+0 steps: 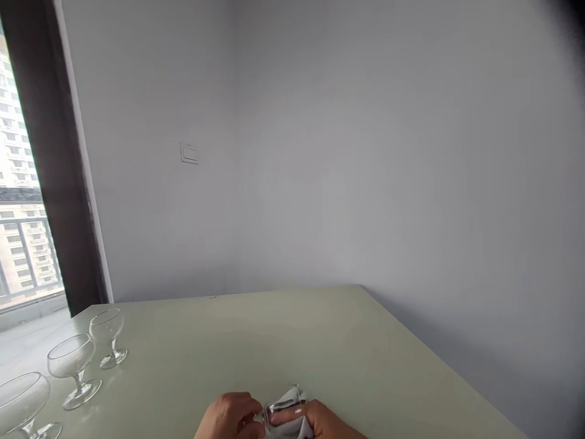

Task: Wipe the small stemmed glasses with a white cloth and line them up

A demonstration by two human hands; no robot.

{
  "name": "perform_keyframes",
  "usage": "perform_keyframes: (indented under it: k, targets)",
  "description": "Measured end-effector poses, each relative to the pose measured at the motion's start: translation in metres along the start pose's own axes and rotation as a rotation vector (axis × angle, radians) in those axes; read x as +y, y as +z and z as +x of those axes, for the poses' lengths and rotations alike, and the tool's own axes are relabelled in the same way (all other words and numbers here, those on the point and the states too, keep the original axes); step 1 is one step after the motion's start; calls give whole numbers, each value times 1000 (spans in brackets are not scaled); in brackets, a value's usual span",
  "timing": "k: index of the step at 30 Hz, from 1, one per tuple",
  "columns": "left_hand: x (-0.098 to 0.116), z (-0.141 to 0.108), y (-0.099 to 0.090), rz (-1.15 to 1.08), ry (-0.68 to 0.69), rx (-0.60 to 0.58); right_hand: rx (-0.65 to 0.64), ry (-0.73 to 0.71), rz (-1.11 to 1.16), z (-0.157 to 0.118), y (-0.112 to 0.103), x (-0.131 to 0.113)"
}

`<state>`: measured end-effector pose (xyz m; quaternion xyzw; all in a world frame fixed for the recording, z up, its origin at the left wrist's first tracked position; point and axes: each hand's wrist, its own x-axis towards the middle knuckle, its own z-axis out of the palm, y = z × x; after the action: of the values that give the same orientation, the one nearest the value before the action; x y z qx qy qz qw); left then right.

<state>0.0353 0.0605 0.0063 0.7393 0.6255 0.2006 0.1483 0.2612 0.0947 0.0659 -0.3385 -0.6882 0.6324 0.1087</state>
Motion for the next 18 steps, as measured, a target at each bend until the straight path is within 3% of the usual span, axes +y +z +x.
perform_keyframes:
  k: [2, 5, 8, 10, 12, 15, 18]
  targets:
    - [-4, -2, 0, 196, 171, 136, 48, -16, 126, 7, -1, 13]
    - [-8, -4, -1, 287, 339, 317, 110, -124, 391, 24, 0, 39]
    - [-7, -4, 2, 212, 337, 412, 55, -256, 627, 35, -1, 55]
    - [-4, -4, 6, 82, 248, 454, 114, -351, 602, 36, -5, 57]
    - [0, -2, 11, -127, 70, 506, 273, -467, 370, 33, -12, 56]
    - [2, 4, 18, -624, -227, 507, 589, -698, -257, 32, -24, 57]
    - [1, 11, 24, -1084, -334, 429, 904, -846, -826, 33, -32, 64]
